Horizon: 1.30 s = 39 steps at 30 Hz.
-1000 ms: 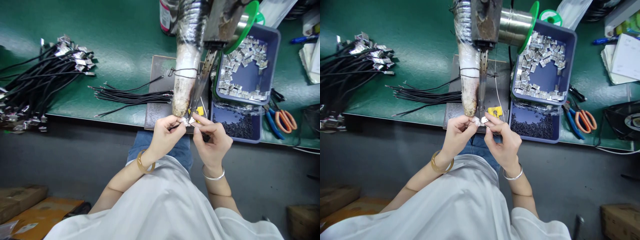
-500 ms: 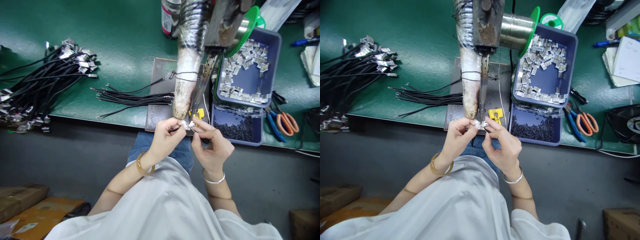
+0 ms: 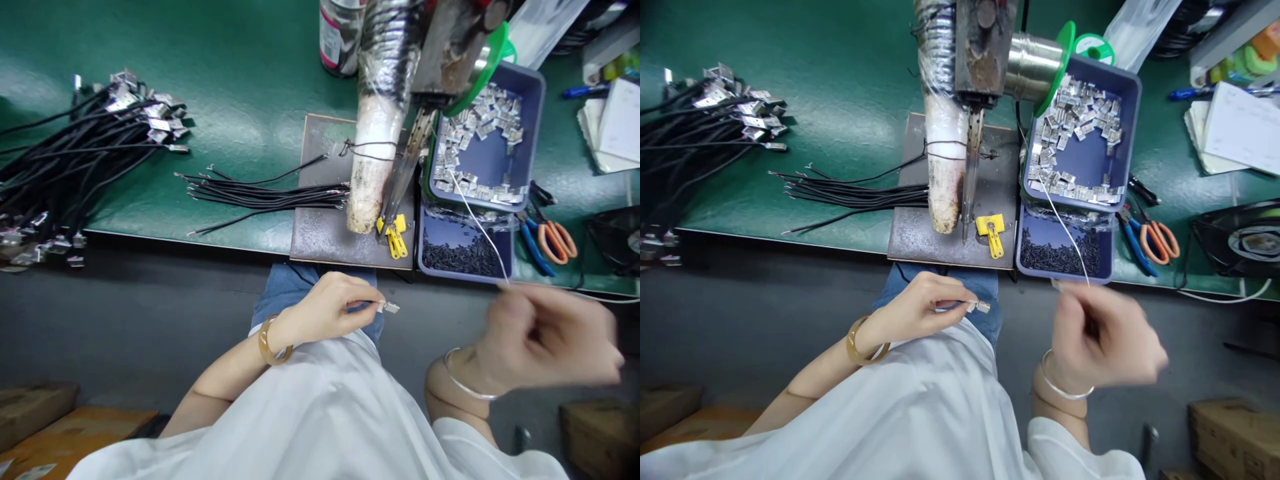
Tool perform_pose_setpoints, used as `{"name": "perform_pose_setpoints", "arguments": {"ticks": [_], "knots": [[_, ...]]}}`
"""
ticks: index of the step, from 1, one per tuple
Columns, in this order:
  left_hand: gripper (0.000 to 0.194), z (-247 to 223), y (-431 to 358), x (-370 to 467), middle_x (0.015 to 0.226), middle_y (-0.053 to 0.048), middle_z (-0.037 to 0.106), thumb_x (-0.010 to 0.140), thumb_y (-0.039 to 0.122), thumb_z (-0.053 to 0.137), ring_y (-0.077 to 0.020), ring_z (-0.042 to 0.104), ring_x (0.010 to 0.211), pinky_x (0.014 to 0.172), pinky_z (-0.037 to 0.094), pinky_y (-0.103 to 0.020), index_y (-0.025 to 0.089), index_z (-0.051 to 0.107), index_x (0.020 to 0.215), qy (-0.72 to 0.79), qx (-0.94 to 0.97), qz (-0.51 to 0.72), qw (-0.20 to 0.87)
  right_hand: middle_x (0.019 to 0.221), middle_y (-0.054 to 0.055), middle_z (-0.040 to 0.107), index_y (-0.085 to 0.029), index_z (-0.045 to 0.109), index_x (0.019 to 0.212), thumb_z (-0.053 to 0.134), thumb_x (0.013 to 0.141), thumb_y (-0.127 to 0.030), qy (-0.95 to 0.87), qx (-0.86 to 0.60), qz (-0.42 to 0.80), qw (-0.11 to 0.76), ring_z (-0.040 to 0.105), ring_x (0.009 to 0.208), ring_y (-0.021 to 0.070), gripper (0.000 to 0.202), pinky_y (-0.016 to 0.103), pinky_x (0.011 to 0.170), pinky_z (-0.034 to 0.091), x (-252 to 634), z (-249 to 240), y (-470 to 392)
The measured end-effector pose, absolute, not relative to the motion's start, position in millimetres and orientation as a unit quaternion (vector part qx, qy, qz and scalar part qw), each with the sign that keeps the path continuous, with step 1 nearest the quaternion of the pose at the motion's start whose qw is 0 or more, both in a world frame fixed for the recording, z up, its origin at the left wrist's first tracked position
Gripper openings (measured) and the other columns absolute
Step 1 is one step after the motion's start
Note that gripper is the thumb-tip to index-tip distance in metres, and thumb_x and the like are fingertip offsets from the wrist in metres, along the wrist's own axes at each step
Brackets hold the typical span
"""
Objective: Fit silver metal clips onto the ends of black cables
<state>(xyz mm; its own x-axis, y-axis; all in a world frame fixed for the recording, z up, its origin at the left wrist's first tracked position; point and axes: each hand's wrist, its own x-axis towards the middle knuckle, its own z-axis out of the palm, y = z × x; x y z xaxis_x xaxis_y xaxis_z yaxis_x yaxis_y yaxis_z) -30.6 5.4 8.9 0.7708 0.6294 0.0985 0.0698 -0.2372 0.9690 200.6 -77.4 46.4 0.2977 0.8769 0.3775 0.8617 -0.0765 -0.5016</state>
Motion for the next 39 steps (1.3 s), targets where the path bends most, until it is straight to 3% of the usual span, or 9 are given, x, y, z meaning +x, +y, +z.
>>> {"name": "perform_pose_setpoints", "arguments": {"ticks": [2,6,15,21,28,31,34,37,39], "knots": [[0.022,10.7,5.5,-31.3,0.076,-0.007,0.073,0.091,0.014,0.057,-0.0072,0.051,0.057,0.054,0.036,-0.018,0.009,0.078,0.092,0.222,0.728,0.238,0.603,0.072,0.001,0.068,-0.022,0.073,0.093,0.064,0.091,-0.033,-0.603,-0.745,-0.03,0.284,0.06,0.06,0.0159,0.014,0.031,0.062,0.044,209.1,37.3,-52.0],[0.018,13.2,9.4,-27.4,0.07,-0.004,0.07,0.087,0.019,0.063,-0.0062,0.045,0.053,0.049,0.033,-0.018,0.009,0.077,0.082,0.265,0.639,0.257,0.675,0.087,0.006,0.075,-0.019,0.073,0.088,0.062,0.09,-0.03,-0.651,-0.733,0.033,0.193,0.064,0.072,0.0174,0.015,0.029,0.071,0.044,226.5,17.6,1.1],[0.02,-2.6,14.4,-15.0,0.076,-0.004,0.069,0.085,0.03,0.068,-0.0108,0.057,0.068,0.065,0.048,-0.022,0.011,0.075,0.083,0.336,0.506,0.367,0.705,0.071,0.001,0.069,-0.019,0.072,0.078,0.062,0.075,-0.019,-0.64,-0.73,0.191,0.143,0.048,0.054,0.0107,0.01,0.027,0.063,0.036,235.6,25.5,25.3],[0.019,-4.9,11.5,-12.3,0.063,0.002,0.057,0.084,0.026,0.066,-0.0067,0.044,0.057,0.058,0.041,-0.021,0.01,0.074,0.088,0.347,0.485,0.386,0.704,0.072,0.001,0.069,-0.019,0.071,0.077,0.062,0.078,-0.028,-0.647,-0.717,0.213,0.148,0.047,0.053,0.0105,0.013,0.027,0.061,0.035,241.6,25.9,24.4],[0.012,-2.3,11.2,-10.5,0.059,0.005,0.047,0.083,0.022,0.063,-0.005,0.036,0.053,0.051,0.031,-0.019,0.011,0.067,0.082,0.354,0.495,0.383,0.695,0.076,0.0,0.071,-0.02,0.07,0.077,0.063,0.079,-0.024,-0.683,-0.69,0.209,0.122,0.049,0.057,0.0106,0.008,0.027,0.063,0.036,245.4,29.4,20.0],[0.014,-2.1,11.0,-10.2,0.058,0.006,0.044,0.085,0.024,0.061,-0.0056,0.036,0.053,0.05,0.03,-0.02,0.012,0.065,0.079,0.359,0.506,0.369,0.692,0.061,-0.004,0.061,-0.02,0.068,0.077,0.066,0.081,-0.026,-0.653,-0.71,0.208,0.161,0.039,0.049,0.008,0.007,0.026,0.057,0.031,244.9,25.5,13.8],[0.016,-2.4,10.5,-9.2,0.057,0.005,0.044,0.086,0.026,0.06,-0.0063,0.039,0.052,0.051,0.031,-0.02,0.012,0.065,0.082,0.372,0.518,0.362,0.68,0.056,-0.006,0.056,-0.02,0.068,0.078,0.07,0.083,-0.03,-0.576,-0.743,0.153,0.304,0.03,0.043,0.0066,0.012,0.026,0.05,0.025,234.5,23.4,0.8],[0.014,-3.1,9.3,-7.5,0.058,0.005,0.044,0.086,0.025,0.059,-0.0063,0.039,0.052,0.051,0.031,-0.02,0.013,0.064,0.081,0.392,0.53,0.371,0.654,0.075,0.0,0.07,-0.02,0.07,0.082,0.076,0.081,-0.03,-0.489,-0.713,0.12,0.488,0.052,0.054,0.0101,0.012,0.025,0.052,0.035,213.1,25.3,-16.8],[0.013,-3.3,8.2,-6.4,0.058,0.005,0.043,0.085,0.023,0.06,-0.0058,0.037,0.052,0.05,0.03,-0.02,0.014,0.06,0.076,0.408,0.543,0.386,0.625,0.082,0.002,0.072,-0.021,0.071,0.084,0.078,0.08,-0.029,-0.474,-0.69,0.137,0.53,0.062,0.066,0.0124,0.011,0.024,0.055,0.041,195.3,26.4,-28.2]]}}
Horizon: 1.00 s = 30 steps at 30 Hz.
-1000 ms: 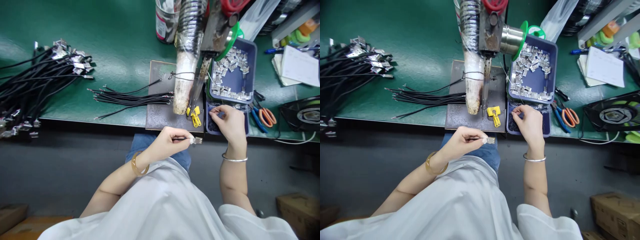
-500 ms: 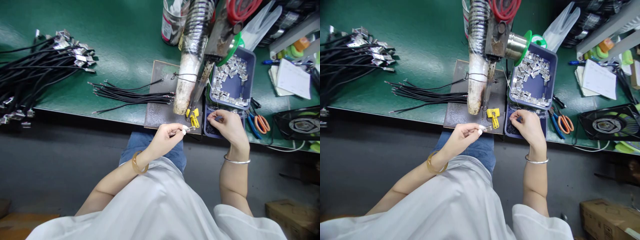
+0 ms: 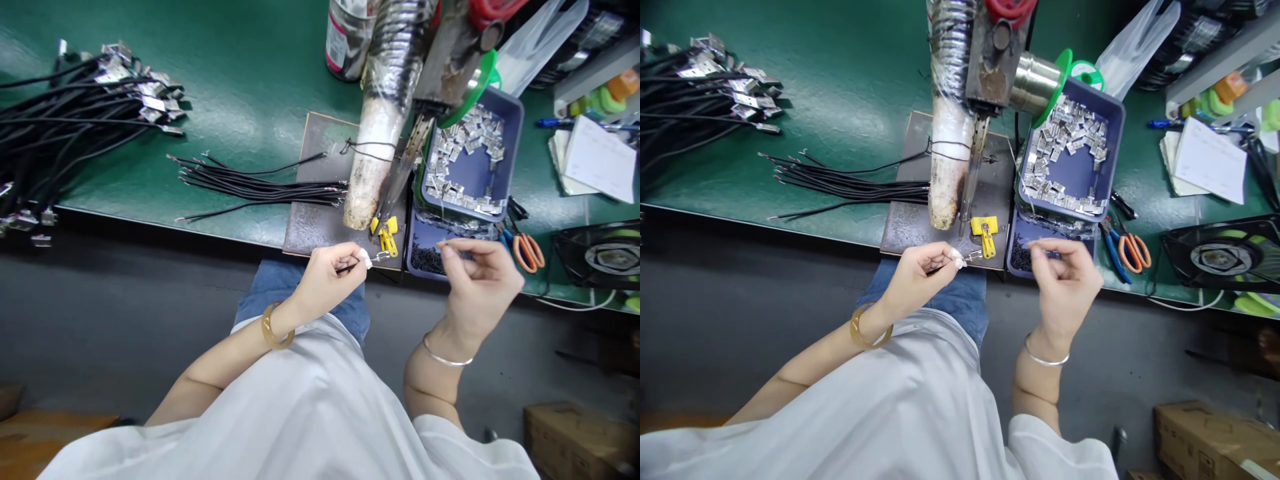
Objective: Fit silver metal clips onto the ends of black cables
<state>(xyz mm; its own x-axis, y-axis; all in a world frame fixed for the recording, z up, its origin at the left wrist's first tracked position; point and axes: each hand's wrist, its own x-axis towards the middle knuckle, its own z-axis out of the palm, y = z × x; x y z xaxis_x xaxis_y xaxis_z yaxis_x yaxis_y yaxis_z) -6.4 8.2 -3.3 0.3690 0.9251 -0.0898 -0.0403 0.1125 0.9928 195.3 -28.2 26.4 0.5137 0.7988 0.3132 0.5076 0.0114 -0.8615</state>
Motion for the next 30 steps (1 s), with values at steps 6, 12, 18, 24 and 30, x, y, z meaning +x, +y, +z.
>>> {"name": "perform_pose_setpoints", "arguments": {"ticks": [6,12,18,24,30], "knots": [[0.016,0.7,4.1,-7.4,0.056,0.008,0.04,0.084,0.014,0.061,-0.0045,0.032,0.051,0.049,0.028,-0.018,0.016,0.054,0.069,0.426,0.634,0.434,0.478,0.087,0.002,0.07,-0.023,0.075,0.09,0.068,0.092,-0.033,-0.523,-0.658,0.262,0.475,0.062,0.07,0.0125,0.012,0.025,0.057,0.043,149.9,16.8,-41.3],[0.018,2.6,1.5,-9.6,0.059,0.007,0.043,0.086,0.012,0.059,-0.005,0.036,0.052,0.051,0.031,-0.017,0.017,0.053,0.07,0.409,0.706,0.444,0.37,0.079,0.0,0.065,-0.022,0.067,0.081,0.06,0.097,-0.035,-0.57,-0.651,0.255,0.431,0.054,0.064,0.0119,0.022,0.027,0.06,0.042,140.1,13.2,-35.9],[0.017,1.8,1.4,-9.6,0.059,0.006,0.046,0.086,0.011,0.058,-0.0056,0.041,0.053,0.051,0.033,-0.017,0.017,0.054,0.071,0.402,0.721,0.442,0.351,0.077,-0.001,0.062,-0.022,0.066,0.082,0.06,0.097,-0.034,-0.577,-0.646,0.264,0.424,0.048,0.06,0.0107,0.02,0.027,0.057,0.038,141.0,17.3,-37.5],[0.015,1.9,0.8,-11.2,0.06,0.006,0.047,0.086,0.011,0.058,-0.0056,0.042,0.052,0.052,0.034,-0.017,0.016,0.057,0.072,0.401,0.721,0.444,0.351,0.08,0.001,0.064,-0.022,0.066,0.081,0.06,0.097,-0.034,-0.571,-0.65,0.262,0.428,0.055,0.068,0.0131,0.021,0.028,0.057,0.037,142.1,17.2,-39.2],[0.015,1.4,0.2,-12.7,0.06,0.005,0.047,0.087,0.012,0.058,-0.0058,0.043,0.053,0.053,0.035,-0.017,0.015,0.058,0.073,0.394,0.725,0.435,0.361,0.078,0.001,0.062,-0.021,0.064,0.079,0.059,0.097,-0.037,-0.58,-0.658,0.259,0.405,0.051,0.063,0.0124,0.024,0.028,0.056,0.036,141.6,18.0,-39.4]]}}
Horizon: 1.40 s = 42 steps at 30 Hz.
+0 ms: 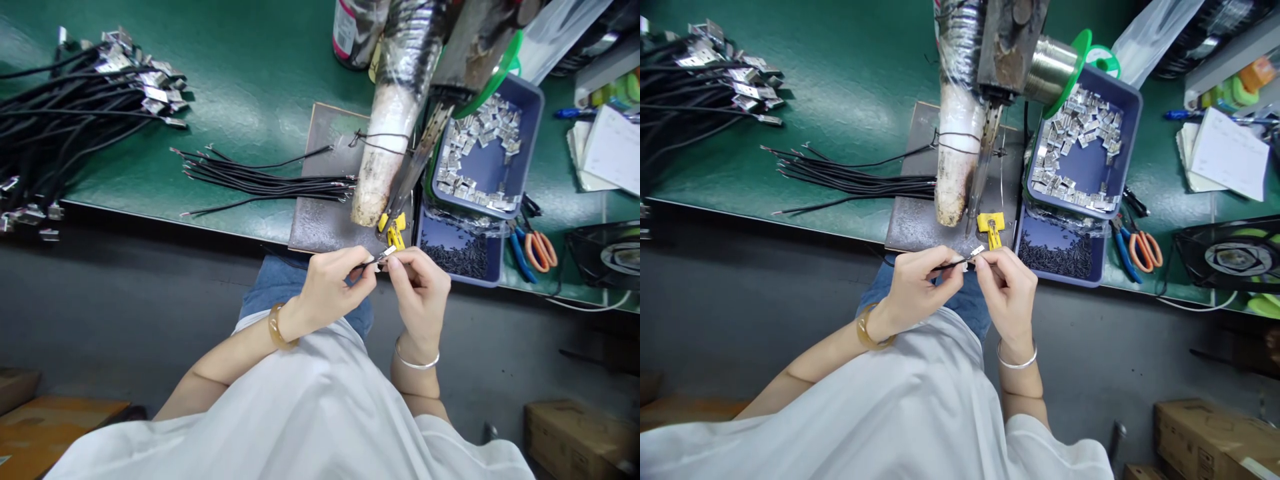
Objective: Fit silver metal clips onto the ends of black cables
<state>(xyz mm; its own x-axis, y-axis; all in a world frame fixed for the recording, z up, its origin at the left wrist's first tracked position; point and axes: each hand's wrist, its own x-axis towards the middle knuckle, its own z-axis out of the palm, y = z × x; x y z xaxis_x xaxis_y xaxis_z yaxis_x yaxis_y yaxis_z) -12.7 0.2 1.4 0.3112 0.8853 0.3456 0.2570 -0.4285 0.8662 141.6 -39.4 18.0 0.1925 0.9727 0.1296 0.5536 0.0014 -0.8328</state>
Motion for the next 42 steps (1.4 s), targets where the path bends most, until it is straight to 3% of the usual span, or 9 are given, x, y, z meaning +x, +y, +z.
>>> {"name": "perform_pose_setpoints", "arguments": {"ticks": [13,17,21,25,28,32,34,37,42], "knots": [[0.016,-0.5,0.5,-17.6,0.064,0.003,0.057,0.092,0.014,0.054,-0.0096,0.051,0.058,0.061,0.041,-0.022,0.018,0.06,0.077,0.351,0.788,0.428,0.269,0.062,-0.003,0.053,-0.021,0.058,0.067,0.06,0.097,-0.036,-0.615,-0.663,0.195,0.379,0.041,0.056,0.0099,0.033,0.028,0.057,0.033,138.2,19.5,-40.3],[0.016,-0.7,2.4,-21.7,0.068,-0.001,0.063,0.095,0.016,0.055,-0.0127,0.054,0.063,0.065,0.044,-0.025,0.017,0.064,0.082,0.321,0.807,0.437,0.235,0.063,-0.003,0.056,-0.021,0.065,0.075,0.067,0.091,-0.042,-0.55,-0.68,0.246,0.417,0.044,0.053,0.0099,0.026,0.027,0.052,0.033,143.6,19.0,-40.8],[0.017,1.1,4.8,-25.6,0.072,-0.003,0.07,0.097,0.019,0.056,-0.0112,0.058,0.062,0.063,0.046,-0.023,0.015,0.07,0.089,0.298,0.766,0.429,0.375,0.068,0.0,0.062,-0.022,0.067,0.078,0.067,0.09,-0.041,-0.533,-0.655,0.308,0.438,0.056,0.061,0.0131,0.023,0.026,0.053,0.04,148.6,17.3,-44.3],[0.018,0.8,6.4,-25.2,0.081,-0.007,0.078,0.091,0.026,0.066,-0.0115,0.064,0.062,0.057,0.049,-0.02,0.012,0.078,0.092,0.348,0.626,0.414,0.561,0.071,0.0,0.065,-0.023,0.071,0.09,0.067,0.091,-0.039,-0.575,-0.657,0.245,0.422,0.055,0.056,0.0125,0.017,0.027,0.05,0.04,149.0,13.4,-47.8],[0.016,0.5,8.2,-23.6,0.082,-0.007,0.078,0.088,0.025,0.069,-0.0129,0.066,0.066,0.059,0.05,-0.021,0.012,0.08,0.089,0.37,0.597,0.432,0.565,0.063,-0.004,0.06,-0.024,0.068,0.109,0.063,0.094,-0.035,-0.577,-0.657,0.208,0.439,0.053,0.05,0.0116,0.019,0.026,0.047,0.039,148.2,14.8,-48.6],[0.014,1.7,13.0,-22.8,0.065,-0.001,0.067,0.087,0.017,0.065,-0.0063,0.045,0.05,0.051,0.037,-0.02,0.013,0.077,0.08,0.385,0.639,0.446,0.493,0.069,-0.004,0.068,-0.025,0.06,0.117,0.058,0.098,-0.026,-0.542,-0.641,0.179,0.513,0.057,0.046,0.01,0.02,0.024,0.044,0.042,146.2,23.2,-49.6],[0.014,2.3,15.6,-22.6,0.06,0.002,0.061,0.086,0.014,0.064,-0.0052,0.038,0.049,0.051,0.033,-0.021,0.013,0.075,0.078,0.385,0.658,0.455,0.46,0.08,-0.002,0.075,-0.026,0.064,0.108,0.063,0.095,-0.021,-0.57,-0.644,0.132,0.492,0.064,0.05,0.0106,0.014,0.025,0.047,0.047,144.4,26.6,-49.6],[0.015,2.4,18.1,-21.0,0.057,0.003,0.057,0.087,0.013,0.062,-0.0058,0.038,0.05,0.052,0.031,-0.022,0.012,0.074,0.077,0.376,0.679,0.462,0.43,0.094,0.001,0.079,-0.027,0.067,0.098,0.069,0.089,-0.014,-0.662,-0.614,0.029,0.428,0.077,0.079,0.0181,0.016,0.03,0.067,0.06,140.8,27.1,-46.6],[0.017,2.6,18.8,-15.8,0.071,-0.002,0.07,0.087,0.011,0.059,-0.0076,0.053,0.058,0.054,0.04,-0.019,0.013,0.072,0.077,0.379,0.675,0.463,0.431,0.11,0.004,0.079,-0.026,0.065,0.102,0.066,0.091,-0.013,-0.684,-0.589,0.044,0.427,0.078,0.094,0.0188,0.018,0.031,0.075,0.063,137.1,17.0,-37.3]]}}
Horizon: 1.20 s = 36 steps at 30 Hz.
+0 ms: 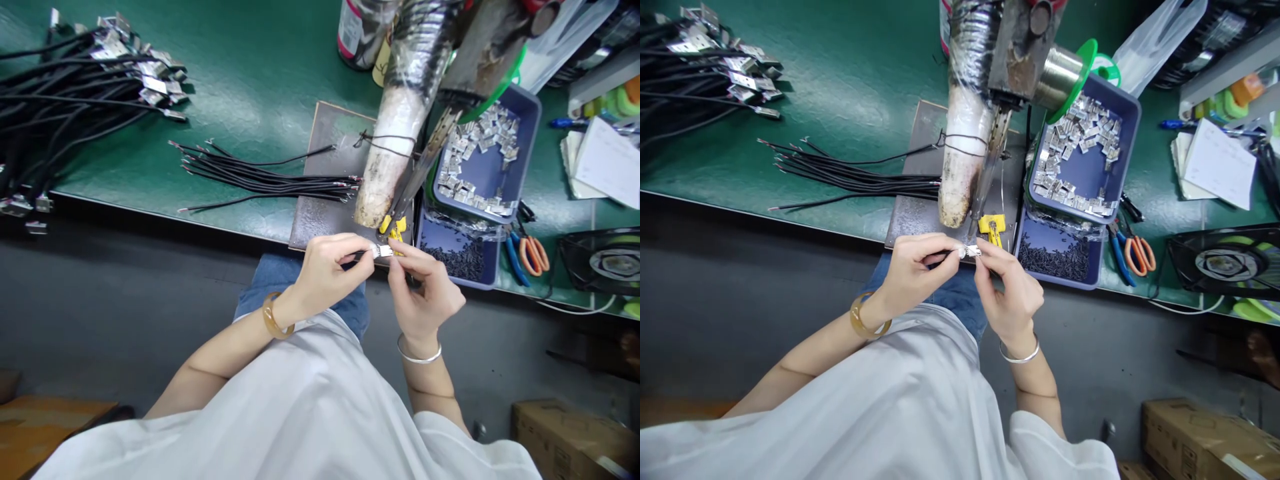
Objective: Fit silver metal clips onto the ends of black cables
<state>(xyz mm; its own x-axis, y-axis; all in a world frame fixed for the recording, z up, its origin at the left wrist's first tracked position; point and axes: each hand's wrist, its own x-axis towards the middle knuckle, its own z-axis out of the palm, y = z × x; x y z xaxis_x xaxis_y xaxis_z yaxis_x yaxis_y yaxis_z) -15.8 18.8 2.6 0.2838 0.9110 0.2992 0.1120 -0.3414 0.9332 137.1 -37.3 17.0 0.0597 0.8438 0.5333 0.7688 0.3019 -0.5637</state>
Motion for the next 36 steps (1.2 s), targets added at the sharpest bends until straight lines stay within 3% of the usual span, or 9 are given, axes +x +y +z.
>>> {"name": "perform_pose_setpoints", "arguments": {"ticks": [5,15,22,36], "knots": [[0.015,4.6,19.3,-10.6,0.07,-0.001,0.07,0.085,0.012,0.059,-0.0077,0.058,0.061,0.053,0.043,-0.014,0.013,0.071,0.078,0.408,0.657,0.468,0.428,0.109,0.007,0.078,-0.023,0.063,0.096,0.066,0.091,-0.017,-0.632,-0.594,0.123,0.482,0.077,0.097,0.0212,0.009,0.034,0.075,0.065,138.7,10.5,-32.9],[0.014,0.1,18.3,-6.3,0.072,-0.001,0.072,0.087,0.011,0.061,-0.0069,0.059,0.059,0.054,0.042,-0.016,0.013,0.073,0.08,0.41,0.682,0.479,0.37,0.105,0.003,0.079,-0.022,0.064,0.095,0.069,0.089,-0.013,-0.619,-0.586,0.136,0.504,0.078,0.088,0.0159,0.013,0.028,0.074,0.066,138.2,10.2,-28.6],[0.011,0.5,21.5,-9.0,0.058,0.005,0.052,0.086,0.009,0.064,-0.005,0.042,0.05,0.05,0.034,-0.018,0.011,0.075,0.085,0.385,0.691,0.524,0.317,0.104,0.002,0.079,-0.022,0.064,0.091,0.069,0.089,-0.013,-0.603,-0.584,0.167,0.517,0.078,0.088,0.0157,0.011,0.028,0.073,0.066,137.2,13.2,-26.4],[0.014,7.0,21.9,-8.1,0.062,0.002,0.058,0.086,0.005,0.062,-0.006,0.049,0.055,0.053,0.036,-0.018,0.011,0.073,0.083,0.38,0.7,0.523,0.304,0.101,0.001,0.079,-0.023,0.067,0.092,0.07,0.087,-0.01,-0.616,-0.584,0.146,0.508,0.077,0.09,0.0154,0.015,0.027,0.073,0.066,136.0,22.6,-23.1]]}}
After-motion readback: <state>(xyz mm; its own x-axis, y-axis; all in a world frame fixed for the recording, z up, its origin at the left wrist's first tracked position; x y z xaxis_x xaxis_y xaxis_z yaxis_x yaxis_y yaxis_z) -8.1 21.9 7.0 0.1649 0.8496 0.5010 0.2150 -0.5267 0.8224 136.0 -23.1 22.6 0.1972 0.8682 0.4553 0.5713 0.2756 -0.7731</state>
